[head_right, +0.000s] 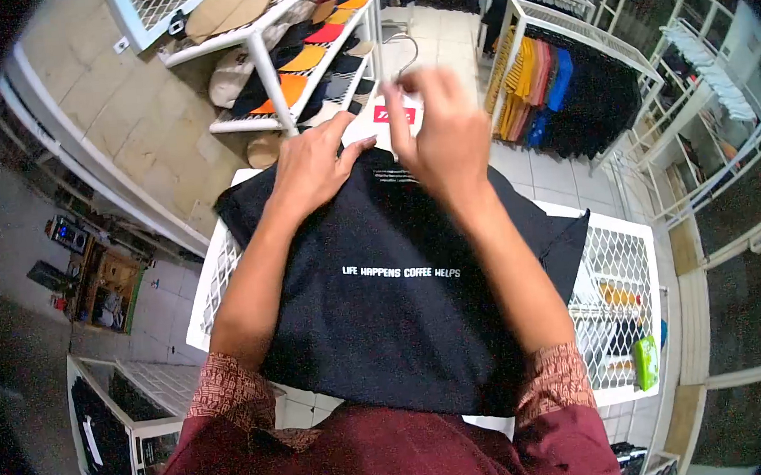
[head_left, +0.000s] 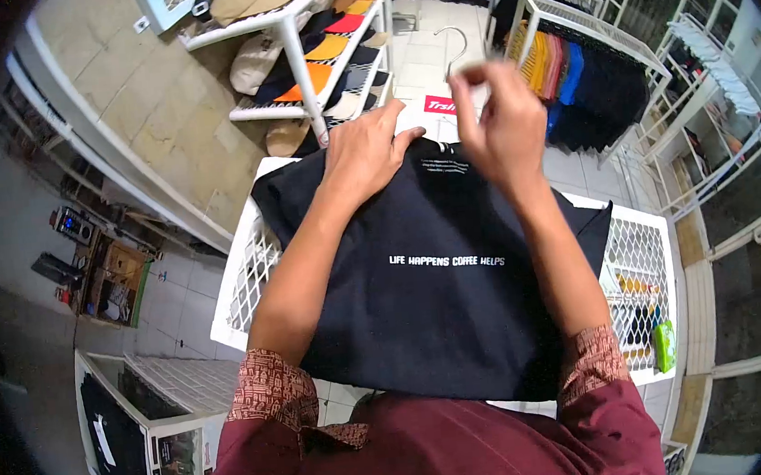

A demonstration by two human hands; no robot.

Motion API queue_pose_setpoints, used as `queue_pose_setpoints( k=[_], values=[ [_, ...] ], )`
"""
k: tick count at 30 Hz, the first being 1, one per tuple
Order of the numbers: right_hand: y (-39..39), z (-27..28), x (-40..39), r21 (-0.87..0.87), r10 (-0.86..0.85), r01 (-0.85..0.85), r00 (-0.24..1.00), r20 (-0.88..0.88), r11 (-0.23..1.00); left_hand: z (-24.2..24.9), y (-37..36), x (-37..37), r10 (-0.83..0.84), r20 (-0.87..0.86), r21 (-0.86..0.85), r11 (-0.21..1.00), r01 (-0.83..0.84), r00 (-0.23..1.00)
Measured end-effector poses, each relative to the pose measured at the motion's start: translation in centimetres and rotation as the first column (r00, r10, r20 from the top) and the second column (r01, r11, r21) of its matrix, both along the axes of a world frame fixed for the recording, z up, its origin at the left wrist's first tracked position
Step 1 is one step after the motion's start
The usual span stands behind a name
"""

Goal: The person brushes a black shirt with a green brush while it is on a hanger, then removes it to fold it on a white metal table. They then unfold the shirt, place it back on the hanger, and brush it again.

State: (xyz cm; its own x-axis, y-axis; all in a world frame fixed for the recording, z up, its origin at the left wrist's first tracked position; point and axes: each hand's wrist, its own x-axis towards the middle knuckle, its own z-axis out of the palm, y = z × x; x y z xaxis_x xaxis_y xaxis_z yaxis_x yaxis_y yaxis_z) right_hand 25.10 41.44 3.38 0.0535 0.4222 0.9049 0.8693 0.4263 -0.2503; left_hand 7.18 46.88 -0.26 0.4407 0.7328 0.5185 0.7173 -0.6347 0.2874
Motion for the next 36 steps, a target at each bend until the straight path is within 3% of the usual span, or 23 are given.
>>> queue_pose_setpoints(
  k=[1,4,8,10,12,15,18,19,20,22,23,25,28,30,32,34,36],
  values=[
    [-0.8,-1.1,-1.3,-0.039,0.069,-0.067,0.996,0.057,0.997,0.5,-0.3,-1.2,0.002,0.014,0.026,1.000,-0.003,1.000],
    [-1.6,-4.0,-5.2,-0.310,-0.015,0.106,0.959,0.284,0.945,2.2,-2.3,-4.9,0.054,0.020,0.083,0.995,-0.055,0.998],
    [-1.1,-5.1,-11.1,-0.261,-0.018,0.097,0.957,0.288,0.960,3.3,-4.4,-10.6,0.165,0.033,0.064,0.984,-0.166,0.986],
    [-1.9,-4.3,-14.6,-0.372,-0.106,0.229,0.941,0.322,0.900,2.5,-5.0,-13.6,0.148,0.117,0.088,0.983,-0.158,0.982],
    [-2.5,-4.0,-17.7,-0.393,-0.080,0.203,0.948,0.308,0.897,2.4,-5.8,-16.1,0.168,0.095,0.069,0.982,-0.175,0.981],
    [-3.2,-3.6,-20.9,-0.482,0.045,0.083,0.968,0.246,0.872,1.9,-6.6,-19.2,0.180,0.121,0.017,0.983,-0.184,0.976],
    [-4.1,-2.9,-22.4,-0.627,0.207,-0.282,0.959,-0.192,0.726,2.1,-7.4,-21.4,0.230,0.094,-0.074,0.972,-0.224,0.969],
    [-4.5,-2.8,-22.9,-0.556,0.188,-0.364,0.918,-0.349,0.748,2.2,-7.7,-21.8,0.227,0.094,-0.072,0.973,-0.220,0.969],
    [-5.0,-2.6,-23.3,-0.493,0.171,-0.337,0.921,-0.351,0.802,2.5,-8.0,-22.3,0.248,0.079,-0.104,0.965,-0.240,0.966],
    [-5.4,-3.5,-24.1,-0.250,0.321,-0.518,0.771,-0.550,0.818,2.6,-8.4,-22.8,0.266,0.067,-0.133,0.957,-0.256,0.962],
    [-5.9,-3.5,-24.4,-0.247,0.321,-0.515,0.774,-0.546,0.821,2.5,-8.5,-22.9,0.244,0.077,-0.144,0.962,-0.232,0.967],
    [-6.8,-3.4,-24.8,-0.016,0.457,-0.763,0.405,-0.792,0.647,2.3,-8.6,-23.0,0.217,0.090,-0.152,0.968,-0.202,0.972],
    [-8.1,-3.0,-25.3,0.082,0.561,-0.789,0.355,-0.748,0.609,2.0,-8.5,-22.9,0.182,0.091,-0.228,0.961,-0.157,0.979],
    [-9.6,-3.1,-25.0,0.092,0.570,-0.803,0.332,-0.751,0.589,1.8,-8.2,-23.0,0.087,0.163,-0.294,0.955,-0.036,0.983],
    [-10.5,-4.4,-23.8,0.108,0.668,-0.854,0.313,-0.675,0.509,1.9,-8.0,-22.8,0.079,0.204,-0.315,0.949,-0.011,0.976],
    [-12.4,-5.9,-23.5,0.093,0.633,-0.834,0.334,-0.699,0.543,1.9,-7.9,-22.5,0.073,0.247,-0.337,0.941,0.015,0.966],
    [-14.0,-7.7,-23.1,0.001,0.492,-0.785,0.388,-0.780,0.620,2.0,-8.1,-22.2,0.107,0.302,-0.356,0.934,0.008,0.947]
  ],
)
